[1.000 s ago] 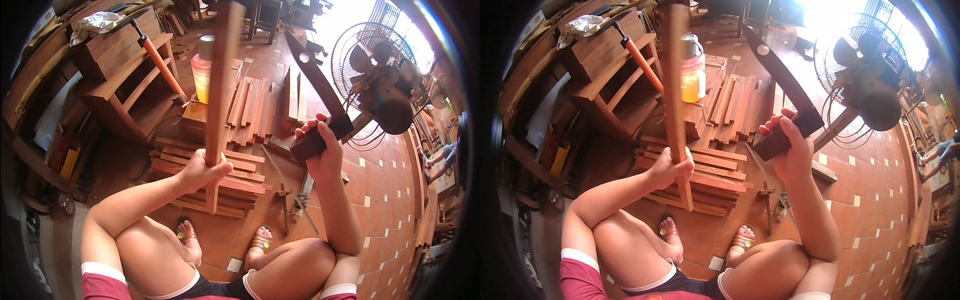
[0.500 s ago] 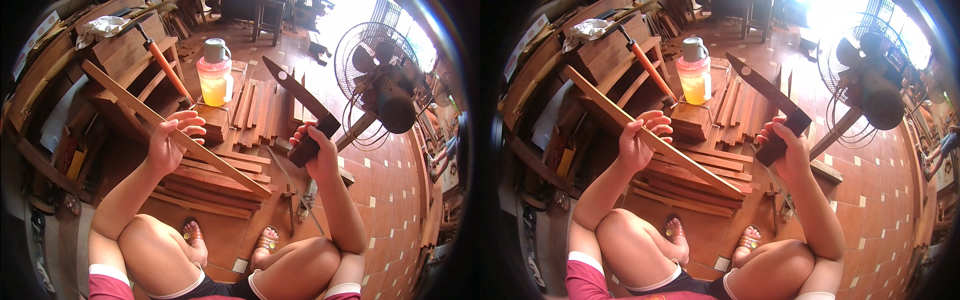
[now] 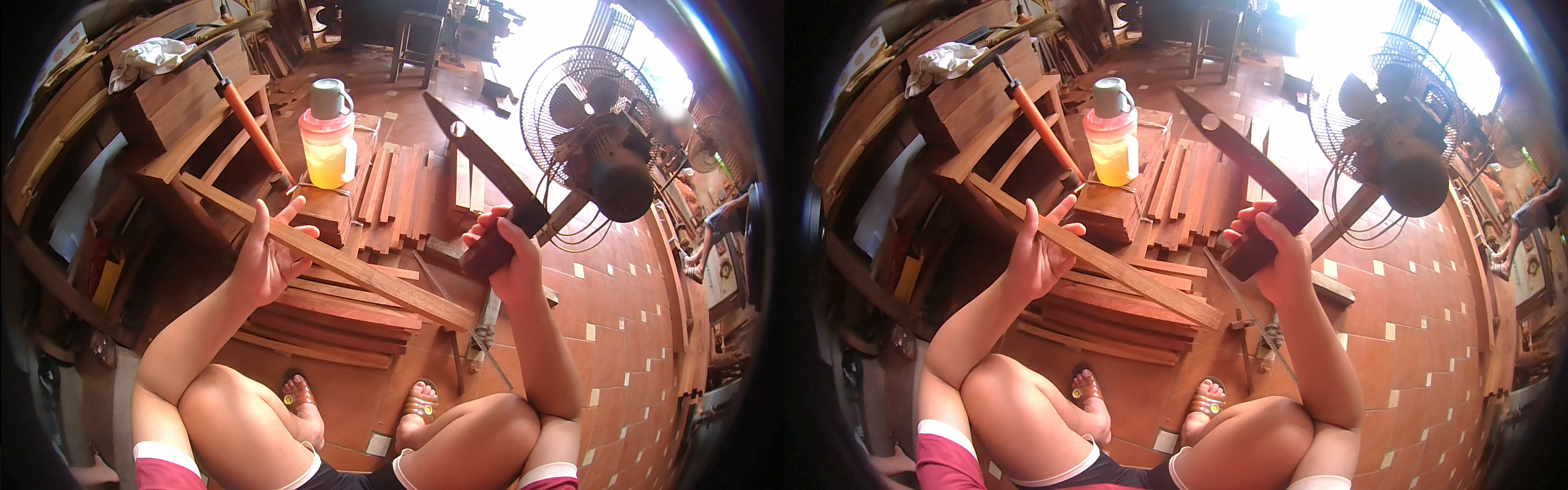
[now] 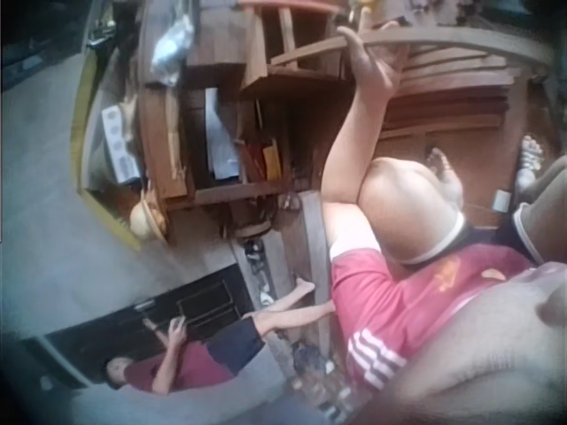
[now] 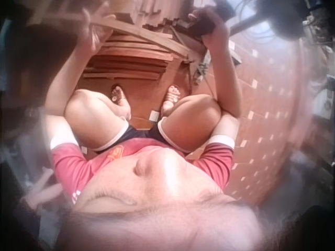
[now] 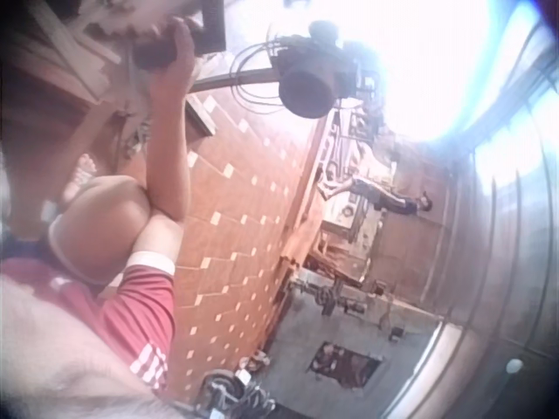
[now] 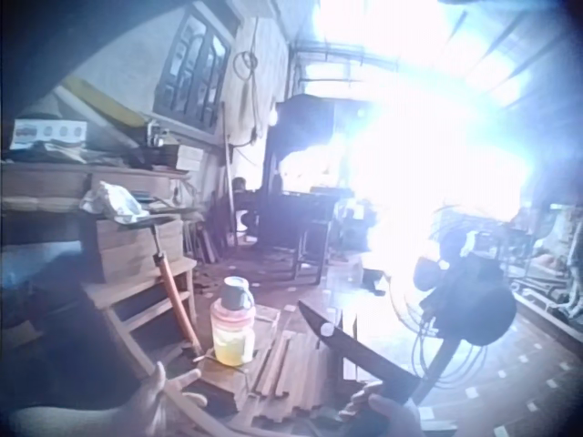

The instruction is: The person sits on the floor and repeatedly measures wooden planks using a metal ruler and a try square. They handle each plank individually, aligning the tools to check dimensions and angles, then set the planks aside.

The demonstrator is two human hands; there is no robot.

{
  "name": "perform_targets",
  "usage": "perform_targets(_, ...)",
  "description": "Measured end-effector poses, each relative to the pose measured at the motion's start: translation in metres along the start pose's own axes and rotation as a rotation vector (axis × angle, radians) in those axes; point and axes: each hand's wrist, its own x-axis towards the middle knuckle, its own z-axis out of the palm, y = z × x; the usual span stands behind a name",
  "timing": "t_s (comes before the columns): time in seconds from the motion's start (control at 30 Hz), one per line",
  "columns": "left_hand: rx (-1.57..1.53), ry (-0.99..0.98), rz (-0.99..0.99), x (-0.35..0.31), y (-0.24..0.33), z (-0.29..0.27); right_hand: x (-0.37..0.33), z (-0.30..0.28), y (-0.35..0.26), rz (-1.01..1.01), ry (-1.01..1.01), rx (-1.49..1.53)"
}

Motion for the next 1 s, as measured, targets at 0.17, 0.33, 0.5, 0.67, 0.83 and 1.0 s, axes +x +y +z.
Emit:
perform_targets(0.17,-0.095,0.011,0.014,-0.001,-0.007,0.013,-0.006,0.002,-0.003,-0.002,-0.104,0.000)
perform_targets(0.33,-0.114,0.054,0.081,0.001,-0.005,0.009,-0.011,0.007,-0.008,-0.023,-0.179,0.038)
perform_targets(0.5,-0.104,0.136,0.135,0.006,-0.008,0.010,-0.017,0.013,-0.001,-0.123,-0.280,0.016)
perform_targets(0.67,-0.154,0.187,0.116,0.004,-0.010,0.017,-0.018,0.030,0.013,-0.174,-0.363,-0.009)
perform_targets(0.83,-0.237,0.152,-0.042,0.006,-0.020,0.008,-0.024,0.042,0.020,-0.241,-0.290,-0.025)
perform_targets(1.0,-0.166,0.256,-0.257,0.012,-0.050,0.008,-0.024,0.050,0.016,-0.367,-0.264,-0.136)
